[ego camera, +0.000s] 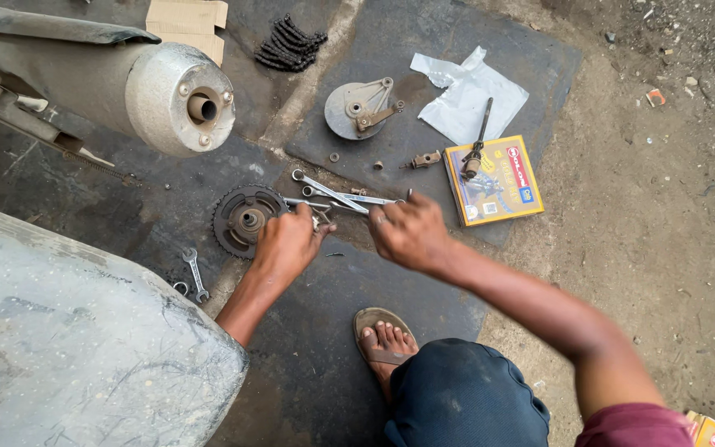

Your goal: The person disassembles a motorcycle sprocket assembly using wrenches and a T-handle tool. They remove a small metal clip, separate the sprocket from the hub, and inspect the internal components. The person then handles a separate metal rod and places the disassembled parts on the ground.

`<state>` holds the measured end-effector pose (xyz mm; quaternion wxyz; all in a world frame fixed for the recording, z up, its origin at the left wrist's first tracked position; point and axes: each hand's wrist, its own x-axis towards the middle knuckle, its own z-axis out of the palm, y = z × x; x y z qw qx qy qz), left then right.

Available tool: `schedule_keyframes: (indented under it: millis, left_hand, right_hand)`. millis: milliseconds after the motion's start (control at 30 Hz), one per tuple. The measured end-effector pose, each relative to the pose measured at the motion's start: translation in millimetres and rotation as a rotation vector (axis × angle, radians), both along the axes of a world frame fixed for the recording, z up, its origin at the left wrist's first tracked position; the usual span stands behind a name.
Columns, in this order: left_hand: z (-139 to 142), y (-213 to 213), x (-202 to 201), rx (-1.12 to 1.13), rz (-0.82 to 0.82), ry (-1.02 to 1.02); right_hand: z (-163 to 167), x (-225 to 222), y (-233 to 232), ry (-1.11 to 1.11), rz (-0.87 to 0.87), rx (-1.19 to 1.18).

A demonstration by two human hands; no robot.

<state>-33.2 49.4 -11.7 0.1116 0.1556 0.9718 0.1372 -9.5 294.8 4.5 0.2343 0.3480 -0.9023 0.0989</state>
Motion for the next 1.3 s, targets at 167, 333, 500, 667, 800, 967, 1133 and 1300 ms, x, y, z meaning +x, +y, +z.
schedule_keyframes:
  millis: [167, 333, 500, 667, 800, 967, 1133, 1300]
  left_hand:
    - [-15.8, 1.5, 1.9, 0.416, 0.118, -0.085]
    - [-27.6, 14.4, 10.6, 0.513, 0.097, -0.225]
    - [-19.8, 24.8, 31.4, 0.754, -0.044, -0.350]
    - [-6.4, 30.2, 48.6, 1.087, 0.138, -0.780]
    - [-6.5, 37.0, 52.6, 1.215, 0.082, -0.994]
    - [-18.6, 44.8, 57.8, 0.968, -0.124, -0.473]
    - [-21.0, 29.5, 44.8, 0.302, -0.052, -0.038]
    - [-15.8, 9.2, 33.2, 0.041, 0.079, 0.074]
  right_hand:
    - [-72.1, 33.4, -18.4, 0.114, -0.150, -0.423]
    - [-132.0, 31.9, -47.0, -0.060, -0.229, -0.613]
    - [-132.1, -34.1, -41.0, -0.226, 0.093, -0.660]
    - [-75.8, -94.7, -30.0, -0.116, 0.417, -0.501]
    - [-19.2, -125.1, -43.7, 0.081, 0.525, -0.306]
    - [30.3, -136.6, -43.1, 0.155, 0.707, -0.062]
    - [60.0, -109.3, -53.1, 0.336, 0.765, 0.311]
    - [63.2, -51.1, -45.0, 0.075, 0.415, 0.630]
